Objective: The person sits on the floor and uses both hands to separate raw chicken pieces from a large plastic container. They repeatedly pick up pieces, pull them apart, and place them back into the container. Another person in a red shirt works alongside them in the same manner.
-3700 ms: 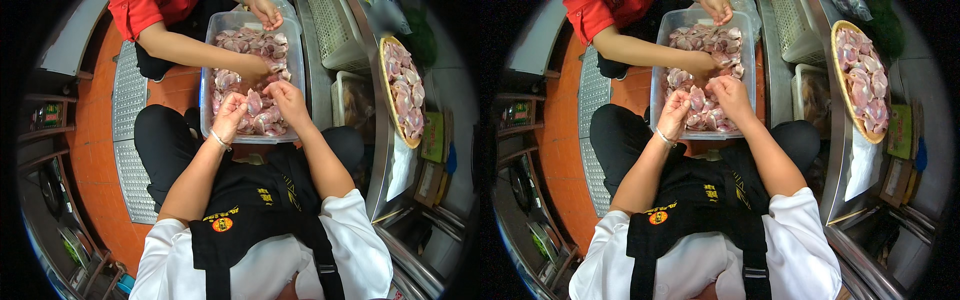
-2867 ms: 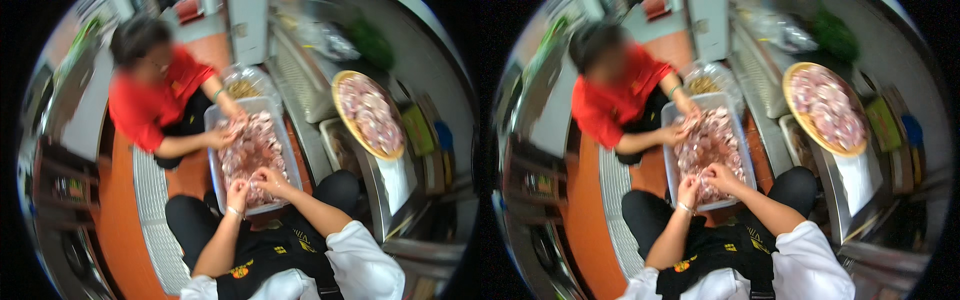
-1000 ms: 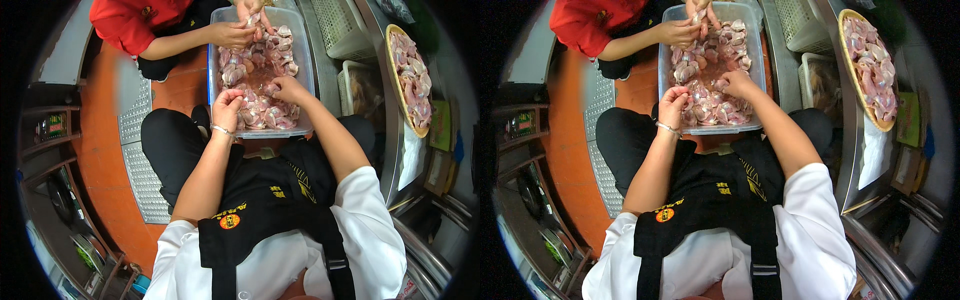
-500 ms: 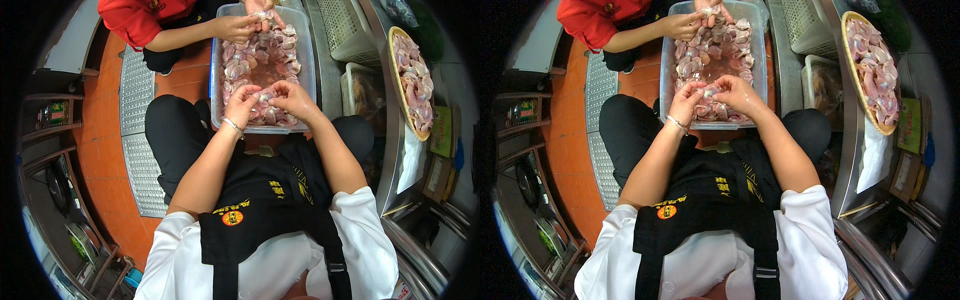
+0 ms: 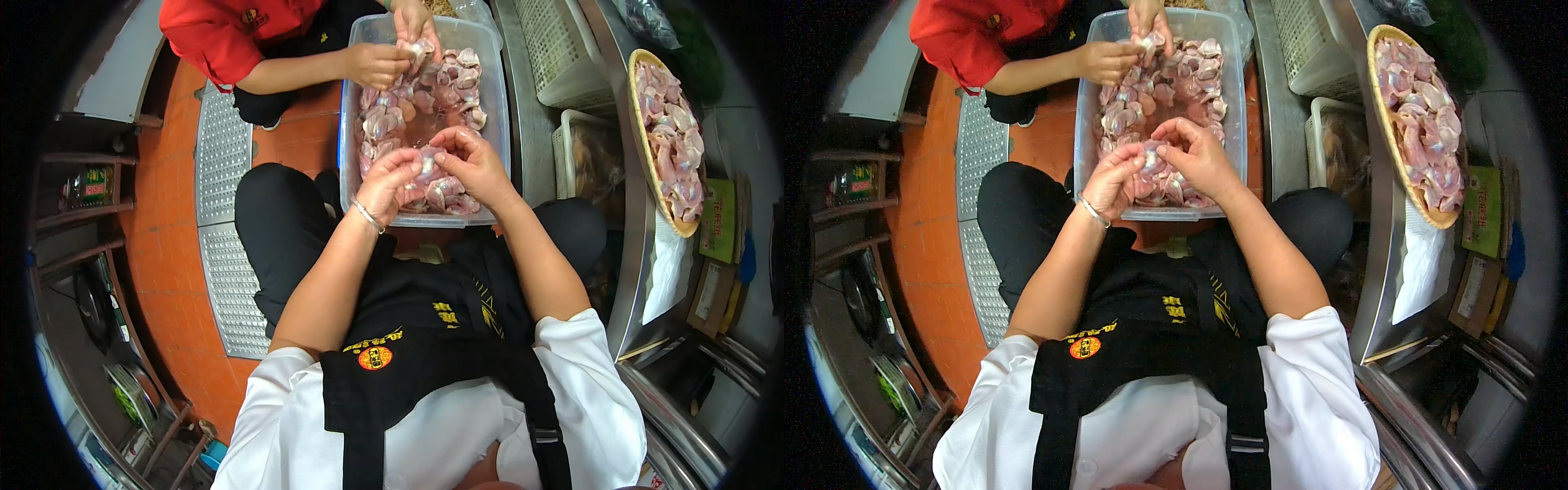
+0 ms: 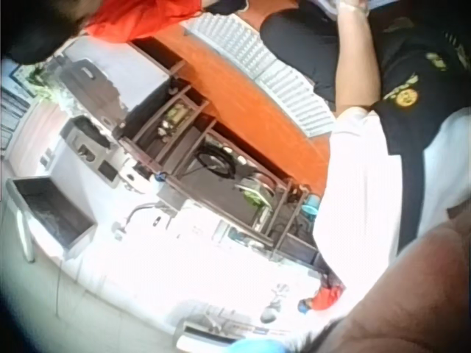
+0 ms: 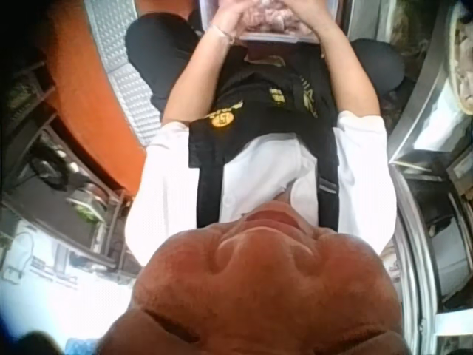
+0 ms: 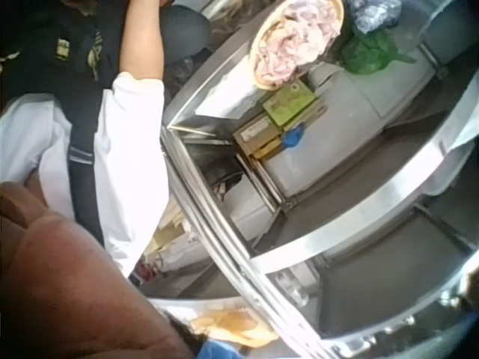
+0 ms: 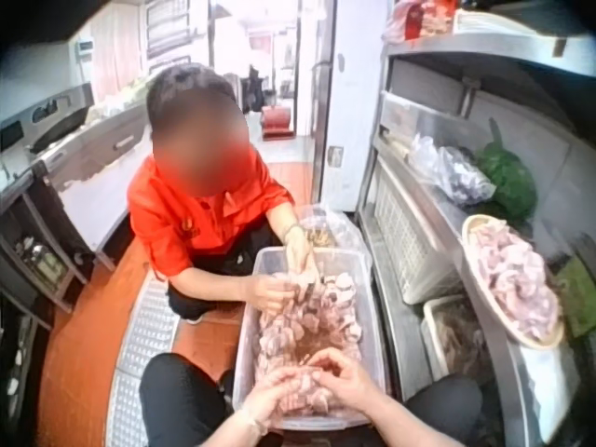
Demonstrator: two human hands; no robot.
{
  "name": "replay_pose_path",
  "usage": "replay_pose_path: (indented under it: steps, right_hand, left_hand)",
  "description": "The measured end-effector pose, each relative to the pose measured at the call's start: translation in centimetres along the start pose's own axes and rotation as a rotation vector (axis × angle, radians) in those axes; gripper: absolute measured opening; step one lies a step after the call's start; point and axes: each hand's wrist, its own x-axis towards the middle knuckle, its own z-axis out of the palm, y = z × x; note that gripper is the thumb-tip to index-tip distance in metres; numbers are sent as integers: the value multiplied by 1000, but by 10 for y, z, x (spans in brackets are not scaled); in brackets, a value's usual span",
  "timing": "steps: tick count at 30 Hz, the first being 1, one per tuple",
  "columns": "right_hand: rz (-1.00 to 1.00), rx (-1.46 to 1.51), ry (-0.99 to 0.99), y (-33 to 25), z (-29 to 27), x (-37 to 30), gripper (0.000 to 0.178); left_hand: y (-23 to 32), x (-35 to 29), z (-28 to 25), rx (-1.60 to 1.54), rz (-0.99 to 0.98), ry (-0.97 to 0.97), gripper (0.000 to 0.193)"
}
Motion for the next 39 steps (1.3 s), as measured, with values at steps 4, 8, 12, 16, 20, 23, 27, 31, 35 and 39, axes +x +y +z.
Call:
replay_pose_path:
  steps: [4, 8, 12, 16, 20, 23, 27, 31, 35, 39]
  right_hand:
    - [-16, -41, -23, 1, -1, 1, 15]
    - [-63, -118, 67, -1, 2, 4, 12]
    - [-373, -455, 285, -19, 11, 2, 11]
    - [-481, -611, 236, -25, 20, 1, 14]
    - [-451, -658, 241, -19, 21, 2, 16]
    - [-389, -525, 168, -19, 16, 3, 15]
    - [-281, -471, 145, -28, 18, 2, 11]
    - [-426, -743, 145, -29, 21, 1, 8]
    - [-494, -988, 262, -18, 31, 3, 7]
    - [-292, -662, 266, -9, 27, 6, 9]
  left_hand:
    - [1, -2, -7, -34, -37, -12, 10]
    - [3, 1, -3, -101, 166, -121, 13]
    - [6, -3, 0, -130, 129, -84, 14]
    - [10, -4, 1, -70, 181, -55, 15]
    - [7, -5, -5, -36, 223, -46, 13]
    - [9, -8, 1, 44, 231, -51, 11]
    - [7, -7, -6, 149, 284, -96, 10]
    - [6, -7, -5, 247, 302, -92, 11]
    - [2, -2, -7, 276, 318, -106, 10]
    - [-1, -1, -4, 151, 290, -75, 11]
